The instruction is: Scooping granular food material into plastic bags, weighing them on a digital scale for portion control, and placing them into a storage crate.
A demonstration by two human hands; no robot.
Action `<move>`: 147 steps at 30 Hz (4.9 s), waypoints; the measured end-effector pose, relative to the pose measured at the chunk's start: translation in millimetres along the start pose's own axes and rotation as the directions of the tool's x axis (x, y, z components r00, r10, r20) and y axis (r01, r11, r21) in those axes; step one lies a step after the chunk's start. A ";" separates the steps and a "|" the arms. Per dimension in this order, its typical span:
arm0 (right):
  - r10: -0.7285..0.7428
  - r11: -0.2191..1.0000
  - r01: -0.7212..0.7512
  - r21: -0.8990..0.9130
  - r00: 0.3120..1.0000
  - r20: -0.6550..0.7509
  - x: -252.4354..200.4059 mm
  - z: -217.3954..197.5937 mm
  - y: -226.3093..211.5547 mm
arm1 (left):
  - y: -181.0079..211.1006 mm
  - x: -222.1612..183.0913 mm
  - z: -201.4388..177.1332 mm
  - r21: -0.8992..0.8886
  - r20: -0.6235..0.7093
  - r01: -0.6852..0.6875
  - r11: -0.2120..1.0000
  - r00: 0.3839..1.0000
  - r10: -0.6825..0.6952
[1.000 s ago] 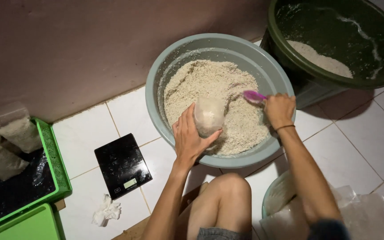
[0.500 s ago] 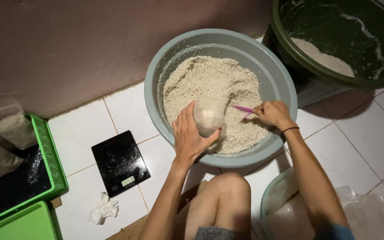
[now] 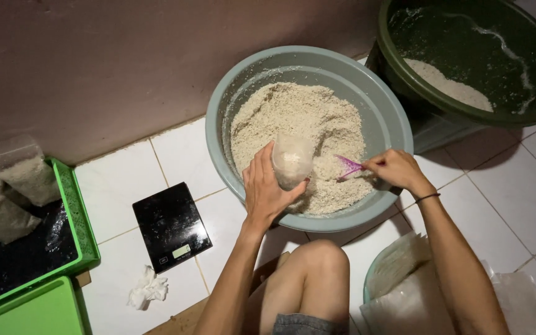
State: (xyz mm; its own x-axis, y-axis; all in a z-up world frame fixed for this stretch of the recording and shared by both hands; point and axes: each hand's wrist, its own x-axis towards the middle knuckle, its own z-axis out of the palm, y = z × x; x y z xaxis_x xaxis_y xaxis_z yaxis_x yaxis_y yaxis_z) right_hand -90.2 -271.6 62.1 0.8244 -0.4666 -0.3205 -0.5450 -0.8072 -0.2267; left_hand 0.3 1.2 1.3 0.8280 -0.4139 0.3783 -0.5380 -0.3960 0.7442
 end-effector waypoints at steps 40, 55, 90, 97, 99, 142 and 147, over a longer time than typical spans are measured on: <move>-0.436 0.899 0.330 -0.288 0.611 -0.660 -98.8 -11.5 -80.4 | -5.4 -2.3 5.6 0.015 -0.032 -0.039 0.999 0.999 0.040; -0.577 0.815 0.360 -0.453 0.437 -0.690 -101.5 -4.9 -86.5 | -4.5 -2.3 6.3 0.011 -0.056 -0.055 0.998 0.997 0.055; -0.263 0.703 0.657 0.270 0.594 -0.761 -49.1 99.7 -120.4 | -63.2 38.8 -25.8 -0.635 0.171 0.285 0.718 0.958 -0.229; -0.185 0.713 0.666 0.222 0.483 -0.856 -41.3 81.2 -112.4 | -45.0 42.7 -34.4 -0.507 0.053 0.175 0.844 0.984 -0.172; -0.193 0.695 0.691 0.198 0.445 -0.874 -42.3 79.2 -112.8 | -40.5 38.9 -26.6 -0.416 -0.062 0.098 0.904 0.989 -0.136; 0.545 0.511 0.273 0.815 0.630 -0.553 -66.9 166.2 43.1 | -78.3 -35.6 -21.8 -0.512 0.209 0.662 0.547 0.714 -0.668; 0.498 0.062 0.171 0.983 0.848 -0.180 -26.6 216.4 86.7 | -80.3 -27.8 -17.0 -0.594 0.248 0.641 0.486 0.721 -0.647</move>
State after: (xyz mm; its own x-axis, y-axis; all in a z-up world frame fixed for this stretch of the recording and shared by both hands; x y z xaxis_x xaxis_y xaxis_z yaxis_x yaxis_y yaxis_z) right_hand -192.5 -251.0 -148.1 0.4555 -0.8627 -0.2197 -0.0432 0.2251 -0.9734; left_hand 23.2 58.4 -59.6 0.9059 -0.2458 -0.3449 0.3626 0.0293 0.9315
